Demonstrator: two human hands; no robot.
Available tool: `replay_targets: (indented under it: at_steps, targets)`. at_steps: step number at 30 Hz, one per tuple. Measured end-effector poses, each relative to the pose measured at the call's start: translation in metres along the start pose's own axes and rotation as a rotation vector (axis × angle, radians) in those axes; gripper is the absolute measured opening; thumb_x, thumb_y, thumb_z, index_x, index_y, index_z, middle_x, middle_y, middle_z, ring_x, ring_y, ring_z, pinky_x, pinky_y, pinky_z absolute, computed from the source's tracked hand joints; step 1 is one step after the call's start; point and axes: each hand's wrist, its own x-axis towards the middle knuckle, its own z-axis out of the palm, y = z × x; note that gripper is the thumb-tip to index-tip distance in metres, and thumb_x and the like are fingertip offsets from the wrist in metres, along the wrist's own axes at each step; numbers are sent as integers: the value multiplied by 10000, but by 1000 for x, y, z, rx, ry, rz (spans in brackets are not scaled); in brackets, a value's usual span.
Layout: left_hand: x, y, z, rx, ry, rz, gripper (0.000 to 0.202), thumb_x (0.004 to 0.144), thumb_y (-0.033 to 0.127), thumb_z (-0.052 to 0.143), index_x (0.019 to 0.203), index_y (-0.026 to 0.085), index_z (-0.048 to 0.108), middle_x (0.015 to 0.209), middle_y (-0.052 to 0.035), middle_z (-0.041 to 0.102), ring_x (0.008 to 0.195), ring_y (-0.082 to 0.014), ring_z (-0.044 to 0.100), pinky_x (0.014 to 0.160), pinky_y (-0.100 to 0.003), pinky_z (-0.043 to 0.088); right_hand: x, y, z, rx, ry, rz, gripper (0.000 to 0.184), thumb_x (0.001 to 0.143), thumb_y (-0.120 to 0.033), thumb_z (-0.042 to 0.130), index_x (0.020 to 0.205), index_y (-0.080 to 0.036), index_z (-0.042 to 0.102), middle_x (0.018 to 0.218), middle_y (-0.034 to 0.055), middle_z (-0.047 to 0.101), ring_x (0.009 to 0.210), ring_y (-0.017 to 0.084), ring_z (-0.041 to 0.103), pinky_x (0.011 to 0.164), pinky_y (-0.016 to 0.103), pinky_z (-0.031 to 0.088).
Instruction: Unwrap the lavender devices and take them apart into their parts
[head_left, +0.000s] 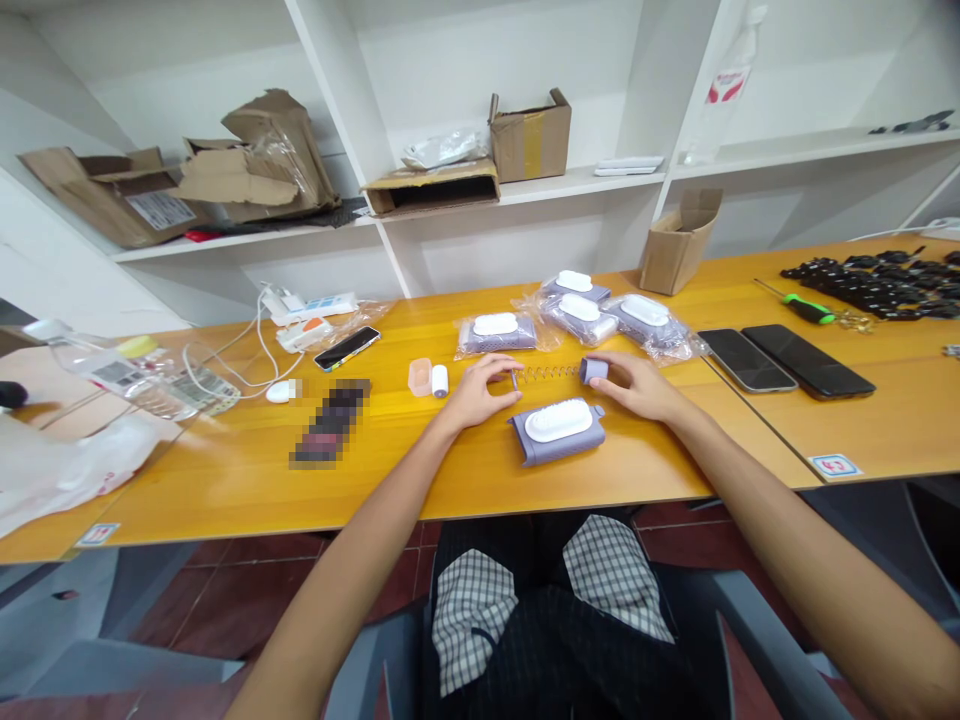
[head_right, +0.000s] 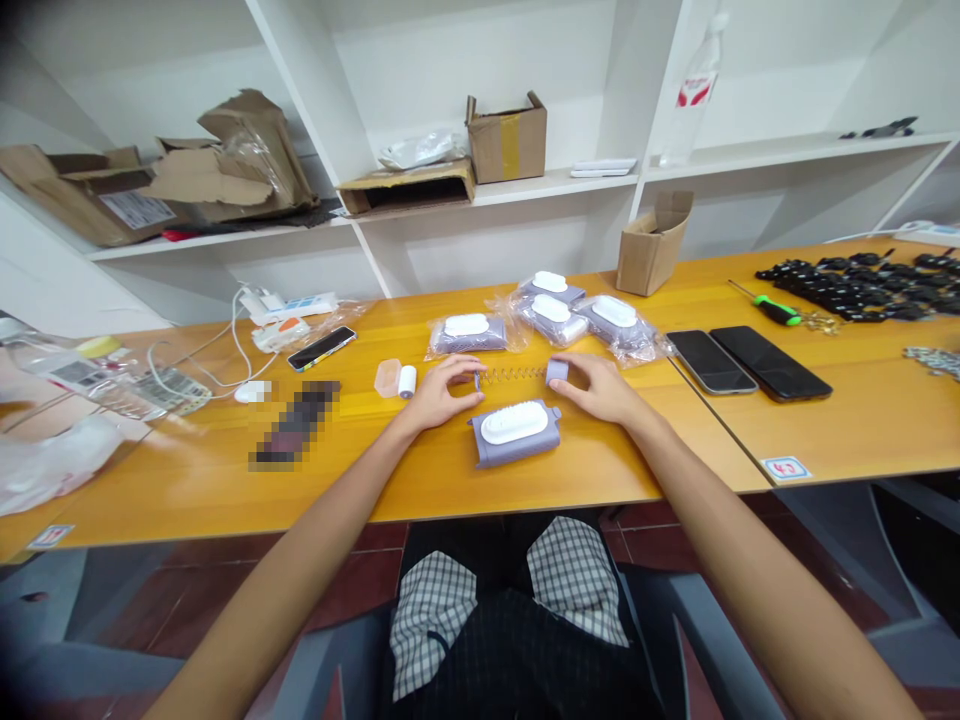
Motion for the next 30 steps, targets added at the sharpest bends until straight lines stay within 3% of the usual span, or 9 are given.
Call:
replay_targets:
  at_steps: [5,9,14,18,24,30]
  targets:
    - [0,1,-1,27,-27,9,416,834,248,786,1248,252,742,1283,-78,654,1176,-248,672,1081,-447,572,0,3,-2,43,-30,-80,627,858,-436,811,1445,-300,638,1498,101,656,1400,385,601,1225,622,425]
    - [-1,1,-1,100,-80,5,444,849,314,789,1288,276,734,1234,-60,618,1105,-242,668,1098,-455,541,0,7,-2,69,-17,-129,692,847,-375,833,1499,-343,605,1517,88,622,1404,394,588,1235,629,413]
    - [0,2,-2,105,-88,8,280,809,321,809,1065,232,739,1131,-46,593,997,-222,646,1008,-408,547,-1,12,1,57,-13,-136,606,867,-360,812,1455,-383,666,1414,93,613,1352,388,599,1208,641,440]
    - [1,2,0,121,-95,34,206,771,237,765,909,212,615,1003,-21,566,914,-207,596,889,-361,512,-1,11,5,42,-12,-143,502,867,-365,807,1362,-362,723,1318,103,604,1319,384,597,1181,635,462]
    - [3,1,0,167,-106,57,277,725,193,691,801,232,427,865,17,478,783,-182,464,748,-314,399,0,7,0,35,-34,-149,474,850,-342,800,1298,-311,648,1278,93,637,1207,354,648,1121,598,493]
    - [0,-7,-10,108,-29,-11,234,740,197,643,818,234,425,841,28,500,753,-165,479,714,-298,388,0,6,-2,87,39,-83,409,813,-388,803,1123,-264,567,1187,81,694,1096,330,680,995,511,543]
